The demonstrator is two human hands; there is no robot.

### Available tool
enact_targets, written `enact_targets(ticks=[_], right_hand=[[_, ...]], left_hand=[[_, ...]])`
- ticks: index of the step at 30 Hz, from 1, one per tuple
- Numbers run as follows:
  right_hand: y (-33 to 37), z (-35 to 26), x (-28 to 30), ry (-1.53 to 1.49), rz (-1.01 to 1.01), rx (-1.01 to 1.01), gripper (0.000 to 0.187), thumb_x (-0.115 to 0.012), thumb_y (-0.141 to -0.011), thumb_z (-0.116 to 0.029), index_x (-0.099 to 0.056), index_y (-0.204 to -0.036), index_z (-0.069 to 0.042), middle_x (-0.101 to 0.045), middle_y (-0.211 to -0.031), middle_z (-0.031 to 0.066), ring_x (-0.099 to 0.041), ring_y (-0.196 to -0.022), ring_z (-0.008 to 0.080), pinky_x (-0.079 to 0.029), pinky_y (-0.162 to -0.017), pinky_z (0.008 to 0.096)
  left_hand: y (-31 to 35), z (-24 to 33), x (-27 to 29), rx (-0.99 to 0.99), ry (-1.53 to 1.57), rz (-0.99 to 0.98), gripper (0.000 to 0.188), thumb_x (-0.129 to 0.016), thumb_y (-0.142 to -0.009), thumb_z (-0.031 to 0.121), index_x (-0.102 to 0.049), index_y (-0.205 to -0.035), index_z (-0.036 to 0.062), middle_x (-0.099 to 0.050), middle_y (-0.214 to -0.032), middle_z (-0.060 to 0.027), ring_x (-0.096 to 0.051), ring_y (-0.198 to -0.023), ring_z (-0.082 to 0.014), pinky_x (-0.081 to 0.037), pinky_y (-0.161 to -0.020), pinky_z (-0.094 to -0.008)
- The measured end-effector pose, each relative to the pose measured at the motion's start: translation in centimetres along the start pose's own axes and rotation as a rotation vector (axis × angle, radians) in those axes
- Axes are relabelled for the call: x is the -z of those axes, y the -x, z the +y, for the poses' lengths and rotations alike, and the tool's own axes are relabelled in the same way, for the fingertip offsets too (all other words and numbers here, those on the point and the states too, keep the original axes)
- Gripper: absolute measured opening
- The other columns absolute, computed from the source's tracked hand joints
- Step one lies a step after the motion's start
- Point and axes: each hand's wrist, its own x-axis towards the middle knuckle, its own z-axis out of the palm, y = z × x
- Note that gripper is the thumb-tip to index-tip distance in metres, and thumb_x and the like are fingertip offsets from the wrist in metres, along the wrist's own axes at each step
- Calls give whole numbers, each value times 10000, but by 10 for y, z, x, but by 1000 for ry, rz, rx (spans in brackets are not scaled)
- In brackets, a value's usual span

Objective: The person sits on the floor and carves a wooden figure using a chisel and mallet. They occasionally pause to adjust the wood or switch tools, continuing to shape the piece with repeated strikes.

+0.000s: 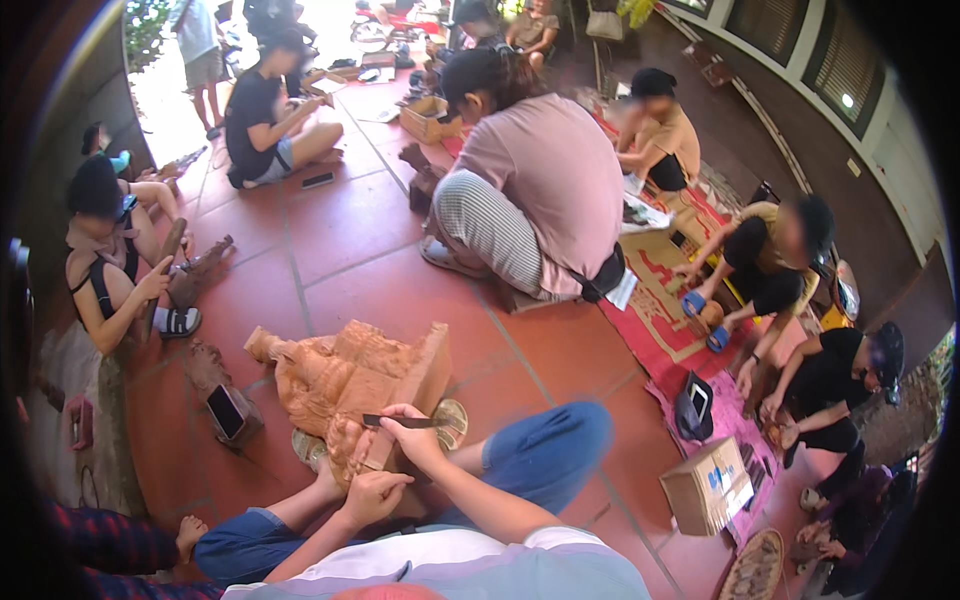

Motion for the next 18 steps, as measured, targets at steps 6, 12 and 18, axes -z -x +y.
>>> enact_targets(ticks=[6,12,18], right_hand=[[-10,-8,-21,91,-26,7,102,-643,-860,-58,-617,-956,-33,-627,-863,4,-573,-809,80,-474,-747,223],[-35,-34,-88,-218,-36,-121,171,-636,-886,-64,-584,-1048,-48,-628,-830,25,-610,-732,81,-480,-600,181],[-34,-5,-84,-232,-101,-33,139,-641,-891,-110,-613,-1014,-54,-635,-840,23,-592,-743,82,-484,-638,199]], left_hand=[[5,-10,-1,-29,117,87,138,-635,-820,54,-713,-933,56,-684,-770,-105,-644,-628,-188,-509,-586,-293],[-30,40,119,-8,-58,806,266,-520,-942,161,-689,-829,-10,-685,-764,-94,-641,-658,-159,-500,-606,-293],[37,43,200,353,-162,914,319,-500,-935,111,-594,-1210,-22,-618,-1082,-109,-571,-881,-130,-476,-755,-244]])
